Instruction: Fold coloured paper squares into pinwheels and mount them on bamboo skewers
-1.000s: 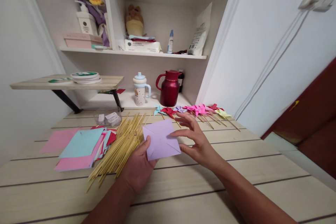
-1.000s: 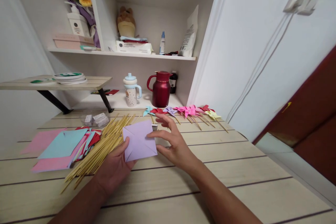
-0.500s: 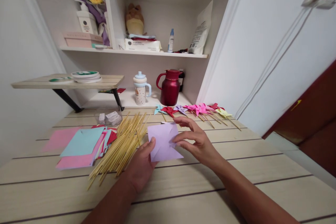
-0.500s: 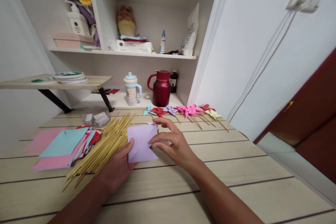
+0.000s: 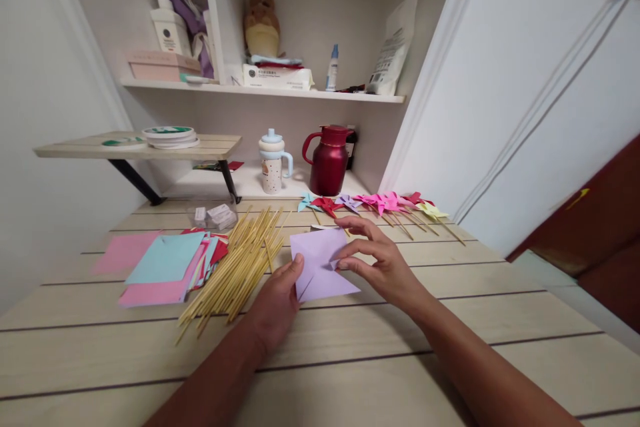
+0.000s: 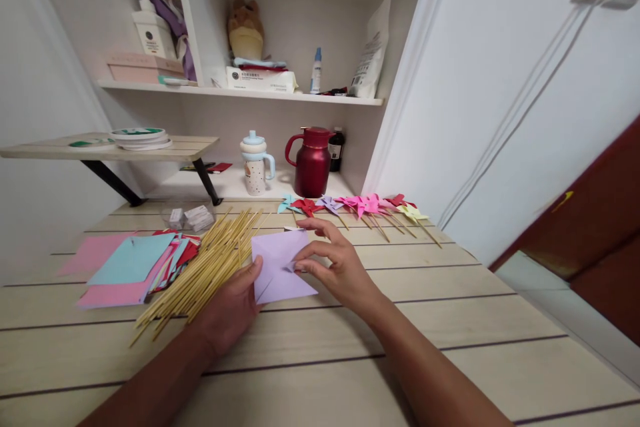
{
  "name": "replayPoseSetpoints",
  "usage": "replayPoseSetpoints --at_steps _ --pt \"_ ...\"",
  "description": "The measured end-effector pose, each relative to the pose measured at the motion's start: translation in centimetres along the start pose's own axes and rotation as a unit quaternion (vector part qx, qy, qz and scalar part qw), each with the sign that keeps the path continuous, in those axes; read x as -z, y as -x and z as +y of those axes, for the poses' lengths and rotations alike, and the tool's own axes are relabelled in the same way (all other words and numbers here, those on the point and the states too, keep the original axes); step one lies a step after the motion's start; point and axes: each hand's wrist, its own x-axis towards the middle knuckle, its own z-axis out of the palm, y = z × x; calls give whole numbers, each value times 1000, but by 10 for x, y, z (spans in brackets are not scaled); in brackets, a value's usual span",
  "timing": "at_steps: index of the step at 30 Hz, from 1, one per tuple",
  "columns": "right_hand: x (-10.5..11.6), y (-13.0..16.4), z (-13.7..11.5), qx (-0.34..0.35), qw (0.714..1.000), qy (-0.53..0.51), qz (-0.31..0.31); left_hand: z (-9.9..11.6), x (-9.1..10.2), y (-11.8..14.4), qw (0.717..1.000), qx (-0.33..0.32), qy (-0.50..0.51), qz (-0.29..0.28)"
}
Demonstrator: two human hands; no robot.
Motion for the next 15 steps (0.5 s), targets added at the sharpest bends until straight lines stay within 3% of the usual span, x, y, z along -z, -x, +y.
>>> replayPoseSetpoints --at_steps 6,12,15 --pt "-1 0 1 7 1000 14 11 -2 -1 1 1000 -6 -2 -6" --pt "-2 -1 3 5 987 65 147 1 -7 0 995 -68 52 46" --pt "-2 0 2 15 982 72 172 5 -5 -2 990 -95 92 56"
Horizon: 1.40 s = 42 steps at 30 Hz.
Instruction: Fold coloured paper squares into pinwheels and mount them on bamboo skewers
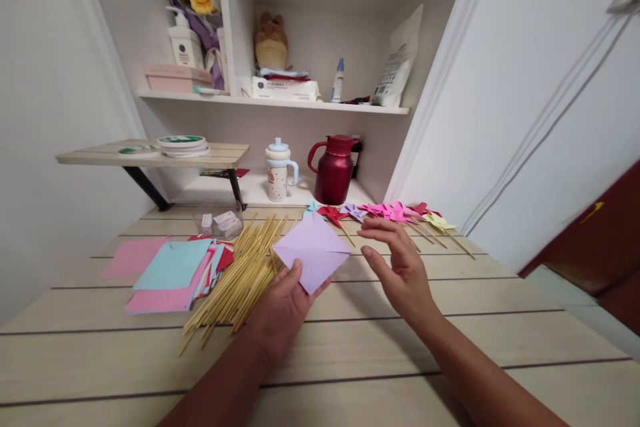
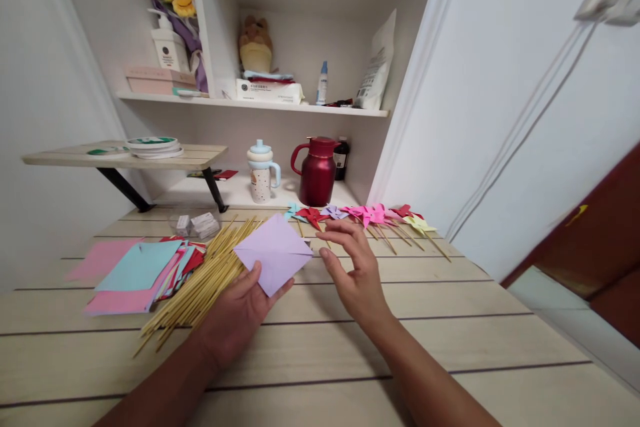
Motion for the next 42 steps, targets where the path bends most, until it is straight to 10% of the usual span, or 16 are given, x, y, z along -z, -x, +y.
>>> replayPoseSetpoints --at_steps 7,16,42 --pt "-14 9 -4 146 975 133 -98 4 1 -2 998 8 57 10" --pt "-29 21 -9 195 965 159 -71 1 -1 -1 996 16 67 -51" --pt "-22 18 -17 203 973 108 -14 -2 2 2 989 69 89 -95"
